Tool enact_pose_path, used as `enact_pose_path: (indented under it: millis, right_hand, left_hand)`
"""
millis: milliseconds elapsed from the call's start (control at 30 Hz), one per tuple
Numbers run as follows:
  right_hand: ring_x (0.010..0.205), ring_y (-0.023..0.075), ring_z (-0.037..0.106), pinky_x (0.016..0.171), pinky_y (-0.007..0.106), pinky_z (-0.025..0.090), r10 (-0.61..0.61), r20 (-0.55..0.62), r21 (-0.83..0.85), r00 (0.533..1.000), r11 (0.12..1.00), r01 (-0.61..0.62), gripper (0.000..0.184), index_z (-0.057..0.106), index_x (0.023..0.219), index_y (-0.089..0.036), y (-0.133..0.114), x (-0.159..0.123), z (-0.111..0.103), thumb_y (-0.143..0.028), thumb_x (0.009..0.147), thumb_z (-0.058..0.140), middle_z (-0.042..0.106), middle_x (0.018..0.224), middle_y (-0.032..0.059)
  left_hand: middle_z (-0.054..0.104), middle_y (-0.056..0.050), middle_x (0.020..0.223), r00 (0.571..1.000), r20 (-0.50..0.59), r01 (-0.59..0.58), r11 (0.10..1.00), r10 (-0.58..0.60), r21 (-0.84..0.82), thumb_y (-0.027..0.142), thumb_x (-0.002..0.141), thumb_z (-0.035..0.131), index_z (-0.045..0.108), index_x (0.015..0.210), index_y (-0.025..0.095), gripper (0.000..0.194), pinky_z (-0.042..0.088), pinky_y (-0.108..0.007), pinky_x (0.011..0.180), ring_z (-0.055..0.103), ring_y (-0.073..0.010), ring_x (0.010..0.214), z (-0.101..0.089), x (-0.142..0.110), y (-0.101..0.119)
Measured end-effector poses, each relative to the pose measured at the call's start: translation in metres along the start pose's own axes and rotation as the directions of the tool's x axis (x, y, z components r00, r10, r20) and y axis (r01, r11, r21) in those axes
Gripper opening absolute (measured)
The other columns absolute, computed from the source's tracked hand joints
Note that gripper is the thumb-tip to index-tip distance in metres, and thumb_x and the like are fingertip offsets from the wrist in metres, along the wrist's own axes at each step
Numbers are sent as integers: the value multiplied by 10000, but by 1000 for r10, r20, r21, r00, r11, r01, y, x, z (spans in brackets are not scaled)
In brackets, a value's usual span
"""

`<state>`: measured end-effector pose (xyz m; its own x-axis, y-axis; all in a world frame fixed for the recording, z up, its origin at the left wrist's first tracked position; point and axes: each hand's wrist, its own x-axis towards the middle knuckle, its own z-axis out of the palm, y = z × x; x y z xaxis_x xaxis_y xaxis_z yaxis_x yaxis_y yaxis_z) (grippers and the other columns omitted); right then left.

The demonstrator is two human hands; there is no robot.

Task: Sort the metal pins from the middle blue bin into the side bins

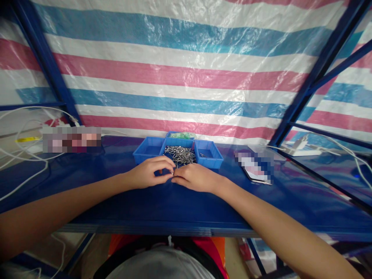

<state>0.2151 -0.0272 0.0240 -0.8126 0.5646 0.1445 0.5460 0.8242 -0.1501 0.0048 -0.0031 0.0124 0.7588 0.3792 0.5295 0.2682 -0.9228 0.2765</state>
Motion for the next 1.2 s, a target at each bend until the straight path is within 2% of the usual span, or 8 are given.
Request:
enact_pose_path:
  millis: [100,233,333,633,867,1200]
  right_hand:
    - [684,121,583,623,226,371,13,26,10,1000,1000,-14,217,617,920,-153,4,-3,-4,-316,954,479,641,807,38]
    - [697,128,585,634,230,374,42,5,6,999,999,-42,231,613,939,-152,9,-5,-6,-339,950,478,637,799,39]
    - [708,132,589,643,234,374,41,1,21,999,999,-41,224,608,952,-155,8,-5,-6,-335,950,474,640,812,40]
    - [716,130,585,655,233,379,41,4,23,999,999,-42,186,588,903,-163,1,-3,-6,-254,957,435,630,807,35]
    - [678,124,558,656,237,371,30,-7,-47,1000,998,-30,201,573,846,-155,6,-4,-9,-220,960,421,609,757,31]
    - [680,121,551,652,237,362,46,-10,-45,999,998,-46,202,565,838,-152,5,-6,-14,-213,963,418,606,761,29]
  left_hand:
    - [653,-28,965,997,6,74,997,-74,21,206,819,541,595,898,184,98,468,-232,784,609,-139,870,-1,-1,2]
    - [638,26,790,978,110,167,982,-176,92,209,799,560,582,867,191,74,439,-199,664,597,-112,707,-1,-1,1]
    - [636,35,788,976,148,137,981,-158,138,202,805,562,584,859,194,59,419,-190,667,596,-107,718,0,-2,-2]
    - [665,29,839,982,154,73,976,-106,206,241,867,540,611,903,199,90,400,-187,704,606,-110,763,3,-2,-5]
    - [645,13,795,969,202,57,930,-139,364,293,894,505,608,839,192,154,379,-214,654,604,-140,752,0,-2,-8]
    - [649,2,790,971,202,23,893,-127,449,270,905,461,616,865,198,175,384,-228,635,614,-152,751,0,-3,-6]
